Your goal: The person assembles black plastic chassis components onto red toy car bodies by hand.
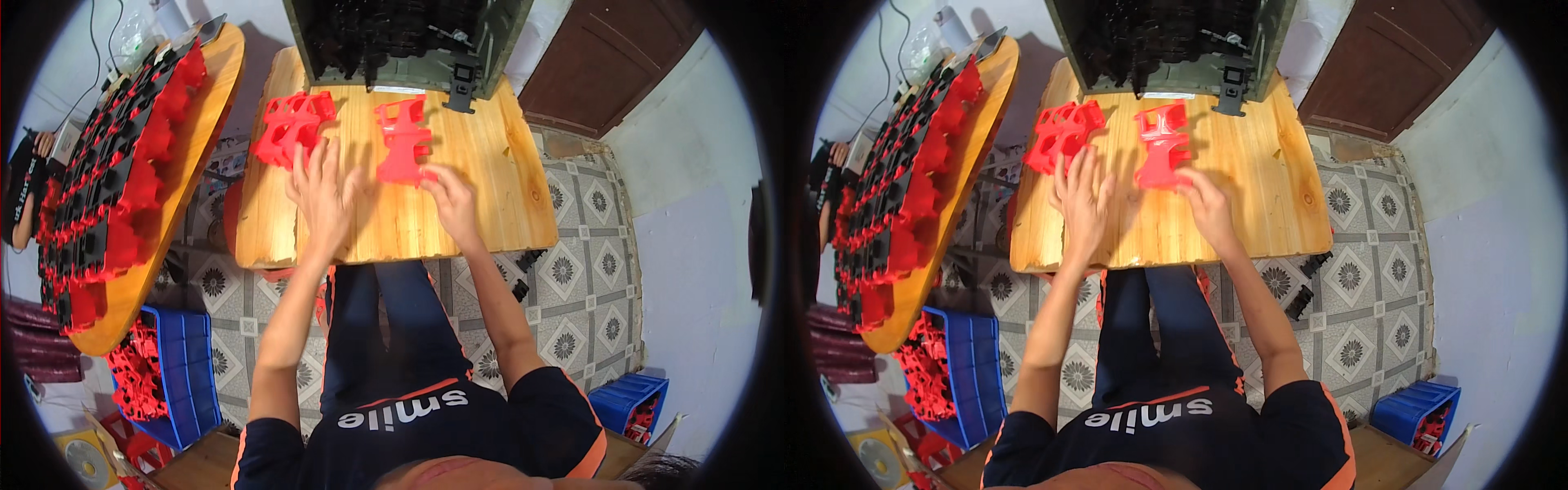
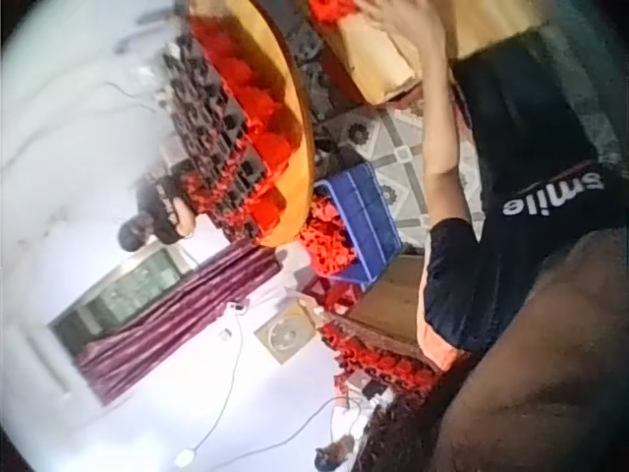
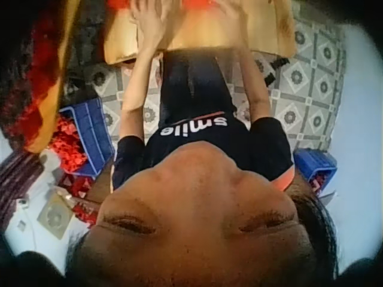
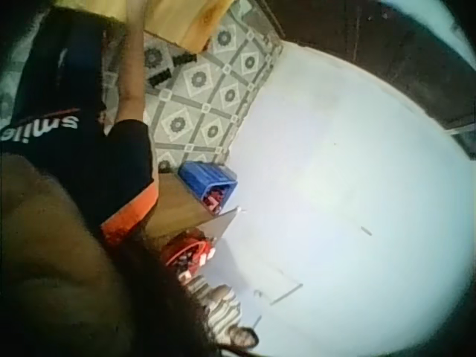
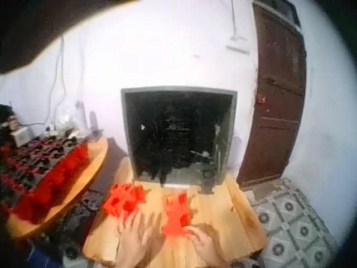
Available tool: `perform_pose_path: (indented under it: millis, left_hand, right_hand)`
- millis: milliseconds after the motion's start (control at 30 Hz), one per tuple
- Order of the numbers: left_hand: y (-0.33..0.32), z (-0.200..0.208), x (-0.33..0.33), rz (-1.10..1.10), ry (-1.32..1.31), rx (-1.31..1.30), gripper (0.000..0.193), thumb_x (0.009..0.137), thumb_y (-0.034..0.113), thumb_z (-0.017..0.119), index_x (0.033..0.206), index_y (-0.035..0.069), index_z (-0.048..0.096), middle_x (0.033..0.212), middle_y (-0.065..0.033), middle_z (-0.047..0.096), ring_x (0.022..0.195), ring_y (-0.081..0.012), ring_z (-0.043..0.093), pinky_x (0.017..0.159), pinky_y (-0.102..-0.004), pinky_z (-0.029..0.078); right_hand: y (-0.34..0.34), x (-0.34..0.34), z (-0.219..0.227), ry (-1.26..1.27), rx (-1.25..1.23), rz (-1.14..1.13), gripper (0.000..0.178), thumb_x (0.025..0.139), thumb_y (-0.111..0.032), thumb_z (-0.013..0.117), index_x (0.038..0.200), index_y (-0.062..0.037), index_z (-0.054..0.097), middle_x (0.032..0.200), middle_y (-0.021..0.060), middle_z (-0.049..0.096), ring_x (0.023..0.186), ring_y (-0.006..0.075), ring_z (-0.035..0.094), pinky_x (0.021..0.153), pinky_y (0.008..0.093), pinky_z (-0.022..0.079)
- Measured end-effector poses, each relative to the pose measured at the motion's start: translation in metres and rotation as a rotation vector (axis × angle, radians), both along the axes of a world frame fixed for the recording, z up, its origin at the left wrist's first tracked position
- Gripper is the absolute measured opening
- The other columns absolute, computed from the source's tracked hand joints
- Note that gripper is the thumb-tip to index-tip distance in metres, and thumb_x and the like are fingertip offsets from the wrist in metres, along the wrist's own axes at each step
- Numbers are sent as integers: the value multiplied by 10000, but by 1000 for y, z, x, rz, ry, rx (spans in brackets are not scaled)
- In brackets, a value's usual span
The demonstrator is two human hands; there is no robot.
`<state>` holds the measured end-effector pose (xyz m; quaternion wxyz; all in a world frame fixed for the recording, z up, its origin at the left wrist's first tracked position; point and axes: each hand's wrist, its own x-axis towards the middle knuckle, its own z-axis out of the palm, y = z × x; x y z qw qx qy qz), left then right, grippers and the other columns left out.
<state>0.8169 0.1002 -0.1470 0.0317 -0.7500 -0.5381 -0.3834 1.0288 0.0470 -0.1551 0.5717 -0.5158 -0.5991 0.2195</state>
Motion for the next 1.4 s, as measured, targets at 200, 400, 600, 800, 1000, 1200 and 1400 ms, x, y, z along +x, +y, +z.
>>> perform_pose_path:
  millis: [200, 400, 600, 800, 1000, 1200, 1400]
  left_hand:
    - [-37, 35, 35, -477, -1455, -827, 878, 862, 176, 719, 1531, 157, 151, 1393, -126, 459, 1219, -289, 527, 1016, -453, 453]
    - [-42, -6, 33, -619, -1719, -1011, 659, 895, 344, 680, 1450, 221, 347, 1374, -85, 510, 1266, -256, 505, 1050, -464, 417]
    - [-50, -13, 11, -589, -1687, -942, 795, 874, 627, 552, 1481, 199, 266, 1410, -102, 459, 1302, -276, 467, 1057, -484, 412]
    - [-51, -20, -1, -624, -1611, -1006, 881, 889, 604, 564, 1533, 224, 98, 1481, -113, 324, 1378, -273, 364, 1054, -507, 419]
    - [-68, 8, 5, -717, -1516, -851, 820, 896, 601, 552, 1507, 202, 178, 1412, -115, 435, 1304, -265, 463, 1039, -467, 450]
    - [-79, 5, -7, -709, -1434, -758, 876, 876, 621, 565, 1519, 182, 163, 1425, -123, 440, 1305, -267, 466, 1059, -450, 435]
    - [-90, 1, -16, -774, -1551, -774, 1048, 891, 337, 705, 1547, 202, -102, 1472, -171, 356, 1315, -262, 435, 1056, -415, 408]
  right_hand:
    - [7, 19, 65, -183, 46, 641, 224, 914, -9, 574, 1122, 6, 658, 1023, 115, 697, 912, 191, 680, 788, 337, 536]
    - [188, 139, -12, -761, 267, -632, 221, 862, -121, 678, 1073, -56, 687, 949, 123, 633, 891, 284, 618, 796, 388, 503]
    - [151, 105, 10, -441, 329, -208, 231, 808, -51, 689, 1038, -48, 675, 979, 101, 612, 876, 252, 597, 762, 355, 486]
    - [-11, 12, 80, -370, 318, 229, 305, 747, 60, 681, 1039, -27, 677, 971, 97, 601, 846, 239, 603, 725, 339, 517]
    - [-39, -32, 73, -376, 264, 299, 414, 656, 156, 723, 1039, 12, 663, 954, 110, 591, 864, 254, 612, 694, 341, 529]
    - [-47, -47, 75, -425, 292, 296, 412, 658, 145, 729, 1040, 10, 659, 949, 110, 589, 864, 254, 614, 690, 341, 528]
    - [-59, -54, 72, -548, 283, 380, 412, 693, 0, 786, 1082, -8, 652, 991, 109, 593, 899, 267, 612, 760, 350, 519]
